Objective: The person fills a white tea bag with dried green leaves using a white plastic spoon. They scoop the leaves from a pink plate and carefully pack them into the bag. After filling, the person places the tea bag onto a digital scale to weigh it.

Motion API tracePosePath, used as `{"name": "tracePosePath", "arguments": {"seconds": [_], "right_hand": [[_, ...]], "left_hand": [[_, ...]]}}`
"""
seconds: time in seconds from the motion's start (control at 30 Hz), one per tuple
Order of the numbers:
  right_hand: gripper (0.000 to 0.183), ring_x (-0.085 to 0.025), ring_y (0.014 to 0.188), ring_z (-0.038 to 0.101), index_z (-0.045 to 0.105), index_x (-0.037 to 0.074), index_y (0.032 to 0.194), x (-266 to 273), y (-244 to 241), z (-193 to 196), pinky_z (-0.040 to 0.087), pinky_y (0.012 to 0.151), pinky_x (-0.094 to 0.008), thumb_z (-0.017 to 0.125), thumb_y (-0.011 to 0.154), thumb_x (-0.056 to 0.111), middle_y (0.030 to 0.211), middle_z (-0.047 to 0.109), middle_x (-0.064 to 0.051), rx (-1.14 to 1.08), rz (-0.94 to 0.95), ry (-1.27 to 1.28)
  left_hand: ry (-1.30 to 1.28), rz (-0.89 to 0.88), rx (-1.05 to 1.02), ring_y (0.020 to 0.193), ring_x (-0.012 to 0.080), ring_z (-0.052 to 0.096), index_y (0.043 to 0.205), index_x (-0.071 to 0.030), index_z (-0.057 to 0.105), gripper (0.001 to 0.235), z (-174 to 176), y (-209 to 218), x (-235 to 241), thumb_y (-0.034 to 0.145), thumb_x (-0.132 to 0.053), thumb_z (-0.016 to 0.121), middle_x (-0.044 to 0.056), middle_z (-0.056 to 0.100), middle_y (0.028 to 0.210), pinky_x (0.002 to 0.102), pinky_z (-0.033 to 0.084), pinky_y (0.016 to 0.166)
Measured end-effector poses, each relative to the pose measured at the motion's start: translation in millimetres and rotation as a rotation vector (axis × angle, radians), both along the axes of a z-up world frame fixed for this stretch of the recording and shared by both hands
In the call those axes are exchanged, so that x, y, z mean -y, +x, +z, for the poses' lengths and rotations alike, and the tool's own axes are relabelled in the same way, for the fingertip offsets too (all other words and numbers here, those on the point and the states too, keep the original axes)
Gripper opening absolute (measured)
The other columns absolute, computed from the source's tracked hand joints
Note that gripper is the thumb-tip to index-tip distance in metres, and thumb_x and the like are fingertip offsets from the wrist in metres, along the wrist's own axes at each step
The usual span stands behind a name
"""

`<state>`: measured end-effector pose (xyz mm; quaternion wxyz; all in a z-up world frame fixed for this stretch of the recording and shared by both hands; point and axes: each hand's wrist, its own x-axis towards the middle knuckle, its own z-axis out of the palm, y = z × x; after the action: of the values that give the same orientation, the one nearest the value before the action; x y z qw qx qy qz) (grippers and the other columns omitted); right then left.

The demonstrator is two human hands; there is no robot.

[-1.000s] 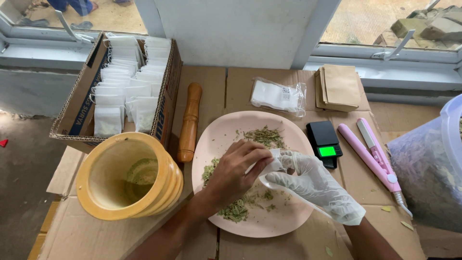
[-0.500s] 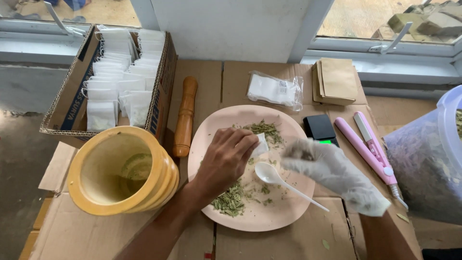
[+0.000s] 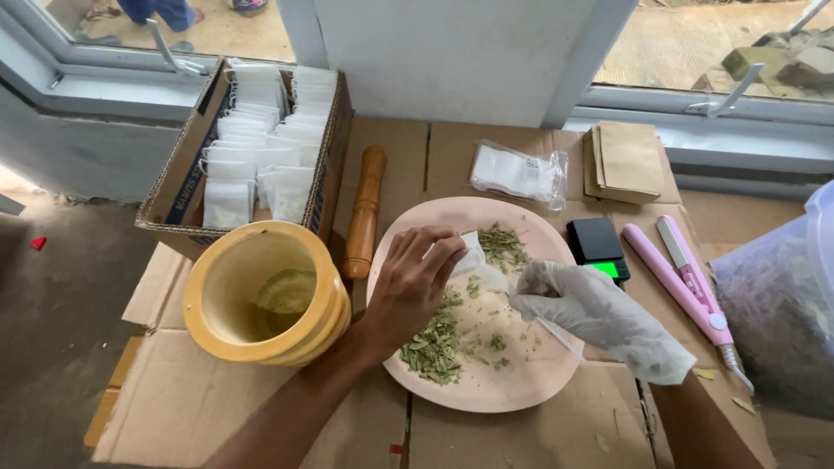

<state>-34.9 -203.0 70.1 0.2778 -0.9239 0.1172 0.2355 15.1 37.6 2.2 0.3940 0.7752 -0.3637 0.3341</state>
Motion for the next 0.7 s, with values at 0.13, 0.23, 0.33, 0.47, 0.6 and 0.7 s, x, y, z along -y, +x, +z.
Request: {"name": "tracePosePath", "arguments": {"seconds": [0.13,0.23,0.33,0.47,0.6,0.7], "right_hand": [[0.042,-0.018,0.089,0.084,0.08,0.028,0.123,-7.1,-3.2,-5.3,0.066,0.088,-0.036,0.091,0.084,0.031,0.089,0.092,0.0,0.04,0.001,0.145],[0.049,-0.018,0.071,0.075,0.07,0.017,0.135,-6.7,-9.7,-19.6,0.064,0.067,-0.037,0.086,0.089,0.011,0.08,0.087,-0.01,0.117,-0.003,0.357],[0.028,-0.023,0.055,0.074,0.08,0.004,0.12,6.6,-13.2,-27.6,0.057,0.051,-0.032,0.084,0.093,0.009,0.072,0.087,-0.018,0.1,-0.048,0.645],[0.025,-0.022,0.059,0.075,0.086,-0.004,0.115,14.8,-11.7,-23.2,0.057,0.053,-0.033,0.072,0.097,0.008,0.076,0.084,-0.018,0.149,0.051,0.846],[0.033,-0.023,0.115,0.079,0.085,0.005,0.13,28.3,-9.0,-19.8,0.064,0.096,-0.038,0.068,0.102,0.014,0.127,0.084,-0.012,0.104,0.219,0.946],[0.02,-0.021,0.095,0.081,0.09,0.002,0.105,27.7,-9.8,-31.4,0.064,0.089,-0.036,0.089,0.086,0.009,0.106,0.089,-0.01,0.074,0.045,0.731]], "left_hand": [[-0.038,0.011,0.003,0.096,0.0282,0.072,0.109,-0.01,0.071,0.008,11.4,-6.9,-10.6,0.113,-0.012,0.065,0.006,0.065,0.1,0.037,0.055,0.089],[-0.013,0.037,0.015,0.097,0.0302,0.073,0.11,-0.01,0.07,0.007,12.2,-4.8,-14.1,0.113,-0.013,0.065,0.008,0.067,0.1,0.038,0.056,0.092],[0.002,0.048,0.043,0.099,0.0285,0.073,0.111,-0.009,0.071,0.008,11.2,-3.5,-14.8,0.114,-0.012,0.064,0.007,0.067,0.1,0.038,0.056,0.093],[-0.003,0.028,0.042,0.099,0.029,0.072,0.111,-0.007,0.071,0.011,7.3,2.3,-17.9,0.115,-0.012,0.062,0.008,0.066,0.099,0.039,0.055,0.092],[0.049,-0.017,-0.042,0.106,0.0299,0.064,0.123,-0.002,0.065,0.013,5.6,0.8,-21.9,0.117,-0.013,0.059,0.014,0.069,0.117,0.044,0.052,0.097],[0.053,-0.009,-0.029,0.107,0.0302,0.064,0.124,-0.002,0.065,0.014,4.5,0.0,-21.9,0.116,-0.013,0.06,0.013,0.07,0.118,0.044,0.053,0.097]]}}
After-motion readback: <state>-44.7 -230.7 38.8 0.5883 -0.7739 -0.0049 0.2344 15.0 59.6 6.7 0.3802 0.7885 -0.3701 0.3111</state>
